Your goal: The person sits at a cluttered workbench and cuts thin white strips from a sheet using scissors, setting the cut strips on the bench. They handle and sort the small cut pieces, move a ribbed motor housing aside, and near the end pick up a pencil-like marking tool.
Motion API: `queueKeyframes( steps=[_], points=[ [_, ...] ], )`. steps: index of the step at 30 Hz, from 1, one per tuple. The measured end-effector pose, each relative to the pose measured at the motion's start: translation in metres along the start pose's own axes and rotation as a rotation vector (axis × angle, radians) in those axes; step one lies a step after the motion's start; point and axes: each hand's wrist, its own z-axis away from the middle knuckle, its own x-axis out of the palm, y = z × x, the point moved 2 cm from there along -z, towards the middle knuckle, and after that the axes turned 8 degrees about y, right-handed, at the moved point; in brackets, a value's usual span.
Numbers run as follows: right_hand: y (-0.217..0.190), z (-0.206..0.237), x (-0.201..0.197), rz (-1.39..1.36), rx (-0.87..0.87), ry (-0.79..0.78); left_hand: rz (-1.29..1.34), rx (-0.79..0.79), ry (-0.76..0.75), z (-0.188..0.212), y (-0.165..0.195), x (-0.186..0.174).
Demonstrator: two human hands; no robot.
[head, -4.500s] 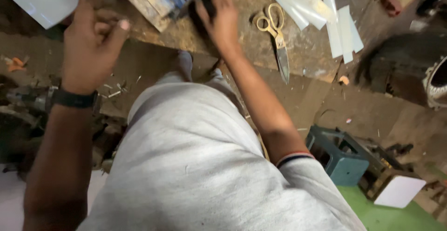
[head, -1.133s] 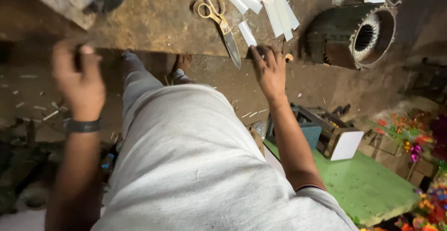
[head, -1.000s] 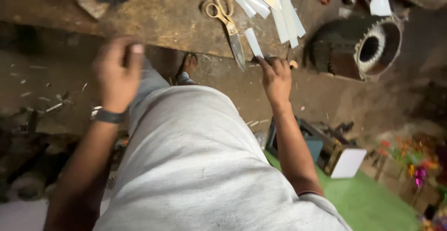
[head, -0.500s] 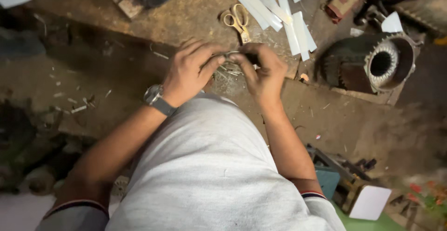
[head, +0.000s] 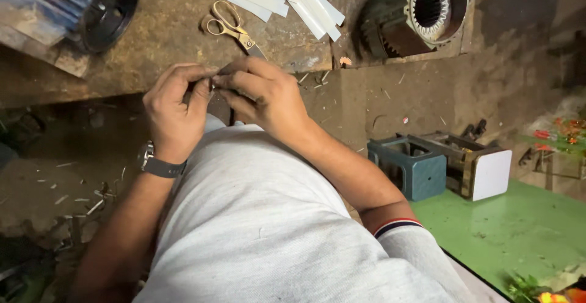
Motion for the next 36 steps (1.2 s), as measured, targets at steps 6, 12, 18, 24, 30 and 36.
queueKeyframes(
  steps=[6,12,18,24,30,36],
  points=[
    [0.004,-0.002,0.013,-0.043,0.027,0.057,0.109,-0.031,-0.045,-0.004,-0.024,-0.007],
    [0.014,-0.017,0.043,-0.288,0.398,0.153,0.578,-0.344,-0.048,-0.006,-0.042,-0.008],
    [-0.01,-0.021,0.055,-0.143,0.244,0.125,0.352,-0.226,-0.097,-0.022,-0.039,-0.049],
    [-0.017,-0.018,0.079,-0.328,0.384,0.014,0.224,-0.143,-0.031,-0.024,-0.045,-0.074],
    [-0.019,-0.007,0.097,-0.275,0.398,0.08,0.101,0.136,0.016,-0.011,-0.055,-0.094],
    [-0.017,-0.012,0.109,-0.354,0.467,-0.01,0.169,-0.051,-0.054,-0.002,-0.072,-0.099]
  ],
)
